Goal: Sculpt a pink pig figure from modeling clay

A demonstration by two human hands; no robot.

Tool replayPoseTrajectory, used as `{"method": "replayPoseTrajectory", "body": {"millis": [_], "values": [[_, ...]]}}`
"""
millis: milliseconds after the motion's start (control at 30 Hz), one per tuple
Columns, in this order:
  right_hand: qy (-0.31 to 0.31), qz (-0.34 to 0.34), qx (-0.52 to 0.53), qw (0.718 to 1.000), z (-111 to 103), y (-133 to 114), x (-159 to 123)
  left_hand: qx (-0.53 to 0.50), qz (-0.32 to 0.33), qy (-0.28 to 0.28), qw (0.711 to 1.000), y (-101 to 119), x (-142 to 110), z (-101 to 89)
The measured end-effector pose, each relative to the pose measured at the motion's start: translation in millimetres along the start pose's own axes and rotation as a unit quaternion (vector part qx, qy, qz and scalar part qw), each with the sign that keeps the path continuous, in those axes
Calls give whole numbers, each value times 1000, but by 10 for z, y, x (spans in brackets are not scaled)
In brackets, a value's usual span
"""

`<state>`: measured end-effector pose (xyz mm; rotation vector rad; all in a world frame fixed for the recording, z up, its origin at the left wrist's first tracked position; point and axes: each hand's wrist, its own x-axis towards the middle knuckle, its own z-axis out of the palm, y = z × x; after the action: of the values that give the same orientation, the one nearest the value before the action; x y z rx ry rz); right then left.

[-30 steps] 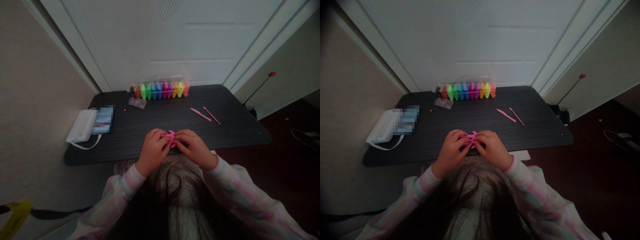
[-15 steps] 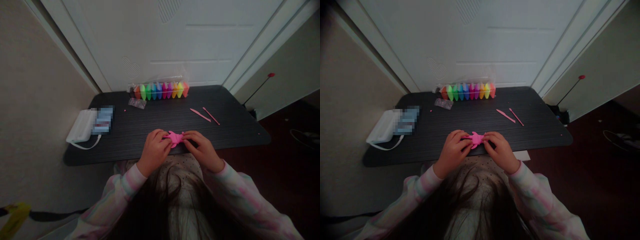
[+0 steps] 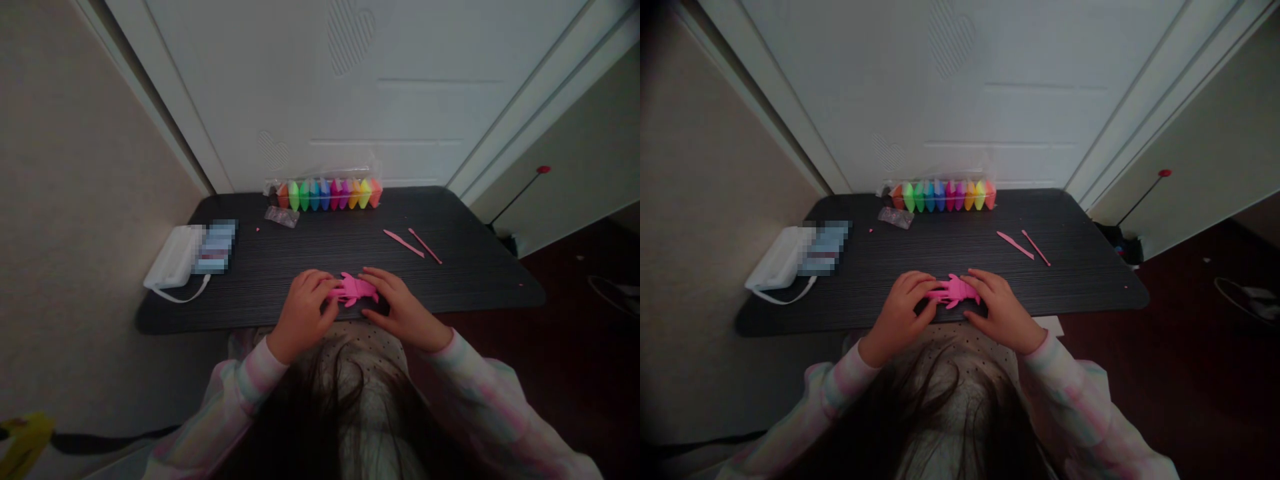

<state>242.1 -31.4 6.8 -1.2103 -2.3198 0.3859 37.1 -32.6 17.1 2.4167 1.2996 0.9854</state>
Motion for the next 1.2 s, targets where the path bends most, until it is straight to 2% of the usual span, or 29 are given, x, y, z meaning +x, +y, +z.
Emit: {"method": "replayPoseTrajectory", "body": {"millis": [200,400,567,733,967,1200], "values": [[-15,-40,-7,999,-32,-33,163,-11,-23,52,998,-102,-33,-109],[-8,-62,-41,997,-156,-116,289,-14,-8,54,998,-80,-31,-148],[-12,-91,-63,994,-299,-223,520,-18,-9,53,998,-51,17,-183],[-32,-101,-107,989,-422,-347,827,-71,-70,89,991,-160,33,-236],[-93,-96,-247,960,-607,-529,1186,-194,-190,121,955,-378,-2,-224],[-104,-117,-280,947,-518,-542,1311,-222,-240,136,935,-430,-54,-139]]}}
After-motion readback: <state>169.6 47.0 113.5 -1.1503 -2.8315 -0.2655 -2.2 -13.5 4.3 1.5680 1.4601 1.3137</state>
